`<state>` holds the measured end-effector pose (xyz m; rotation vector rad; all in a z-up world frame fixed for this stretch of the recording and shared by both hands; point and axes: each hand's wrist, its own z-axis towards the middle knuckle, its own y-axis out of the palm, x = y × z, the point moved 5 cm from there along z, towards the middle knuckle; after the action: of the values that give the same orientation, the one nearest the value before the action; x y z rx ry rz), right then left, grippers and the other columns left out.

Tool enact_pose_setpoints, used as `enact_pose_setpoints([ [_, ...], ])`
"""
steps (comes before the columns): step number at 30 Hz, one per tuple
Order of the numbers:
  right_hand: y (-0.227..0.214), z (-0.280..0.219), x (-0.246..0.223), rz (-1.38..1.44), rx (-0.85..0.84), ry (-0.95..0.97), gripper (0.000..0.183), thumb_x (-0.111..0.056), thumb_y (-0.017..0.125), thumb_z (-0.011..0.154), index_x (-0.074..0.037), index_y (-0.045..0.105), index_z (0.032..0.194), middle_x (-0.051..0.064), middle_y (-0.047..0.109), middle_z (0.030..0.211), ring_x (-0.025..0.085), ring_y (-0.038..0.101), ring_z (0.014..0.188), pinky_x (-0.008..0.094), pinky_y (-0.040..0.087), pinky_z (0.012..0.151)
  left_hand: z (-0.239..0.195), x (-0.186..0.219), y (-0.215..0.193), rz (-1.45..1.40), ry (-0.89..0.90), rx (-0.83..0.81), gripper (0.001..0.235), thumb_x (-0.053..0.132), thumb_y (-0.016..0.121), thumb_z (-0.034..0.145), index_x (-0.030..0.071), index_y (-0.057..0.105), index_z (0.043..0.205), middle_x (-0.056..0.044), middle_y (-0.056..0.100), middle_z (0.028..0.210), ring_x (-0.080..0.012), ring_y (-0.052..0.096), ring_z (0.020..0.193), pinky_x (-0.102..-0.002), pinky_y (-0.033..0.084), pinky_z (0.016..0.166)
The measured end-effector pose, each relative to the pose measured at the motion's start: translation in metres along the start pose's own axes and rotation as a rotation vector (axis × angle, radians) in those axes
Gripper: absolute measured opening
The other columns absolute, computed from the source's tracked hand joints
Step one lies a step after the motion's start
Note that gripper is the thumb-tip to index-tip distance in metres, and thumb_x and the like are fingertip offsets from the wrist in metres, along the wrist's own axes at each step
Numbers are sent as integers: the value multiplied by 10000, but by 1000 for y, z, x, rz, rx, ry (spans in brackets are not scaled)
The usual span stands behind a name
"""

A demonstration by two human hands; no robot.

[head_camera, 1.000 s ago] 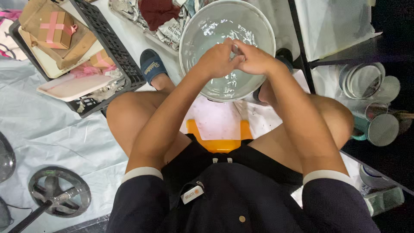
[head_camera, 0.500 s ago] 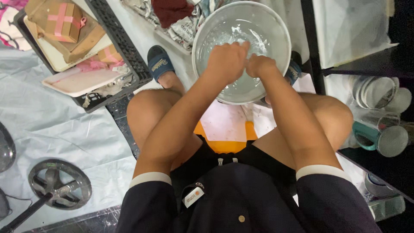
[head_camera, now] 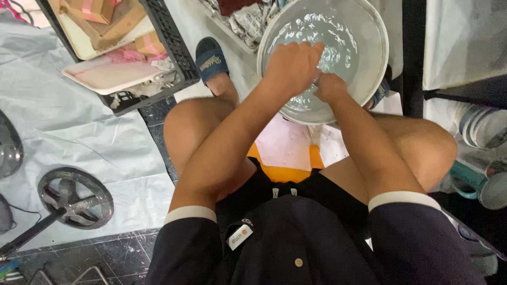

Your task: The person washes various glassware and a ceramic bowl in a white bucket of water. They scrub each item by hand, rinse it, and place it on a nearby shelf. The sequence includes multiple glasses and one bowl.

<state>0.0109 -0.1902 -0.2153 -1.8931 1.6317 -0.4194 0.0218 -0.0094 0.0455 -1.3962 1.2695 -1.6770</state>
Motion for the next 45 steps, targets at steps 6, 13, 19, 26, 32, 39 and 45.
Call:
enact_pose_setpoints([
  [6, -26, -14, -15, 314, 189, -288, 523, -182, 831, 782, -113, 644, 1265, 155, 702, 1243, 377, 656, 1158, 456, 519, 1003, 7, -7, 7, -79, 0, -112, 439, 390, 810, 826, 56, 626, 1043, -152, 726, 862, -365, 729, 822, -481, 566, 675],
  [13, -78, -56, -39, 632, 259, -454, 580, -197, 847, 773, -92, 630, 1301, 112, 704, 1177, 256, 680, 1010, 392, 538, 898, 13, -15, -1, -63, 51, -12, 390, 308, 811, 785, 59, 642, 1032, -172, 723, 875, -388, 714, 811, -489, 556, 687],
  [19, -116, -96, -42, 780, 348, -522, 451, -229, 871, 841, -58, 685, 1215, 71, 719, 1068, 151, 664, 947, 318, 584, 867, 19, -12, -8, -68, 171, 78, 131, 150, 746, 839, 108, 689, 949, -128, 711, 985, -361, 704, 917, -485, 559, 747],
  [26, -161, -138, -37, 751, 520, -662, 306, -192, 877, 763, -21, 716, 958, 69, 703, 863, 161, 657, 783, 320, 558, 764, 21, 8, 6, -135, 152, -153, 230, 214, 656, 807, 140, 768, 995, -187, 658, 1081, -387, 667, 992, -510, 542, 811],
  [32, -167, -149, -46, 605, 625, -621, 257, -151, 809, 720, -4, 697, 900, 155, 693, 867, 283, 666, 776, 373, 544, 732, 17, 10, 38, -138, 38, -381, 392, 388, 528, 935, 104, 775, 1041, -203, 654, 1181, -398, 660, 1041, -526, 520, 908],
  [39, -168, -146, -42, 622, 620, -754, 382, -215, 827, 731, -30, 720, 1048, 165, 718, 975, 326, 704, 893, 398, 554, 794, 18, 14, 36, -59, 115, -290, 424, 446, 593, 972, 67, 780, 1001, -209, 679, 1121, -385, 674, 1013, -511, 542, 843],
  [45, -157, -133, -40, 627, 401, -589, 386, -251, 790, 713, -39, 701, 1023, 145, 736, 920, 287, 710, 825, 394, 555, 775, 23, 10, 21, -54, 21, -183, 375, 384, 803, 844, 34, 720, 947, -150, 723, 952, -357, 713, 938, -479, 565, 789],
])
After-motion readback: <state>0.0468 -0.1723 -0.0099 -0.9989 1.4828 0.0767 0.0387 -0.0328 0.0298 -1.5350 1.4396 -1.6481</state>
